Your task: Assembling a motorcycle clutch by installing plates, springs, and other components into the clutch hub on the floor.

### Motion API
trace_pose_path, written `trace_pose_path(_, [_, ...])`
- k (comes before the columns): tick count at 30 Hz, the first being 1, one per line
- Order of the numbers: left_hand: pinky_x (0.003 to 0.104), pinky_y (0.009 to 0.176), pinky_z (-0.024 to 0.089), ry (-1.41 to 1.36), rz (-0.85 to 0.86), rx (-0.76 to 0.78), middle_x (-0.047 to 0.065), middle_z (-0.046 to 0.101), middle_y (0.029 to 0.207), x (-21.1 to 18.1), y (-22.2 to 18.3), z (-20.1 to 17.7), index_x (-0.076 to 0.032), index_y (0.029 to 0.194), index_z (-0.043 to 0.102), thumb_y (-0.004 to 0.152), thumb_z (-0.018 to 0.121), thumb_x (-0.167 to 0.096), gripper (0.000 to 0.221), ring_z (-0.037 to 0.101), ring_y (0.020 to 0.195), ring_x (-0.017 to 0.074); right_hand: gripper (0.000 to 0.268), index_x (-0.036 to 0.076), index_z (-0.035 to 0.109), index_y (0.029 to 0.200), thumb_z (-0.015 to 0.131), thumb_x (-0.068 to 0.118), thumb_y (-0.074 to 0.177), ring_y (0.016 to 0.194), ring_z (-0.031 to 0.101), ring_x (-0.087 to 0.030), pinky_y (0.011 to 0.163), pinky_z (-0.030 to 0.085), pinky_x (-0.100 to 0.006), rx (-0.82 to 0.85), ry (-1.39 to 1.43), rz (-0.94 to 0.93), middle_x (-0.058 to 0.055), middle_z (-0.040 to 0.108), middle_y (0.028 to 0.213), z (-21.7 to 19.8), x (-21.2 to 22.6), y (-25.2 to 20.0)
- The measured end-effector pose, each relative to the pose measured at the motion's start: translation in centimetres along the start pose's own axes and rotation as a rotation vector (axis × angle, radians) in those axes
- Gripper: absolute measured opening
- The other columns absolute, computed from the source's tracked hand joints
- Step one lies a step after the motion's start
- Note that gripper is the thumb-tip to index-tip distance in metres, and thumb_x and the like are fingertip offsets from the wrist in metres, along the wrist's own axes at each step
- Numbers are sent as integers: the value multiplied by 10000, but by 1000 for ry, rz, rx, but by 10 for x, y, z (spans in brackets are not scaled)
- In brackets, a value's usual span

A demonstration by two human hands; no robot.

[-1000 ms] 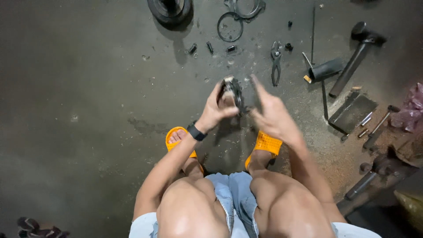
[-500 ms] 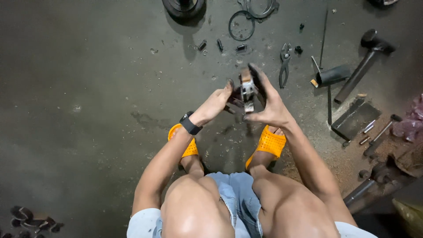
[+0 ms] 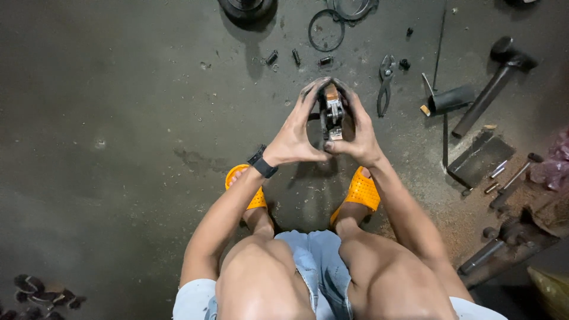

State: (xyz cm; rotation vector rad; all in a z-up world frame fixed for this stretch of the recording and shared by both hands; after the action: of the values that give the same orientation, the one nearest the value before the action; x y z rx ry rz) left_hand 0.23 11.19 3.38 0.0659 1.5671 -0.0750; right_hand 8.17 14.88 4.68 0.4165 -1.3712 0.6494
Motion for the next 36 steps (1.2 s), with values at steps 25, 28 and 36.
trace_pose_path(25, [632, 867, 352, 1086, -261, 260, 240, 336, 1308, 30, 6, 6, -34, 1336, 344, 572, 822, -210, 919, 334, 1192, 416, 195, -21, 582, 1048, 616, -1, 857, 923, 577, -262, 790, 462, -431, -365, -447, 133, -197, 608, 934, -73, -31, -27])
trace_pose_path(28, [616, 870, 347, 1213, -273, 325, 204, 346, 1329, 59, 11, 10, -58, 1335, 359, 568, 827, -258, 921, 323, 1204, 377, 148, 31, 625, 998, 662, 20, 854, 834, 608, -270, 681, 489, -376, -404, -618, 19, -135, 606, 852, -90, -28, -7])
trace_pose_path(36, [573, 922, 346, 1321, -203, 302, 176, 366, 1337, 54, 7, 8, -97, 1363, 343, 470, 869, -229, 1045, 343, 1229, 323, 231, 62, 609, 953, 710, 76, 746, 802, 573, -414, 670, 474, -462, -237, -1161, -125, -190, 526, 864, -60, -87, 51])
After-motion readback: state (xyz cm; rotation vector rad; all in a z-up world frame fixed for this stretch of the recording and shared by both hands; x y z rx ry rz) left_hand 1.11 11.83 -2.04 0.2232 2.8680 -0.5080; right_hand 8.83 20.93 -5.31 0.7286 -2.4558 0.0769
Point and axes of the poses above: each hand's wrist, its own y-axis towards the middle knuckle, its own z-axis out of the palm, x = y × z, the point moved 10 cm from there along y, towards the middle knuckle
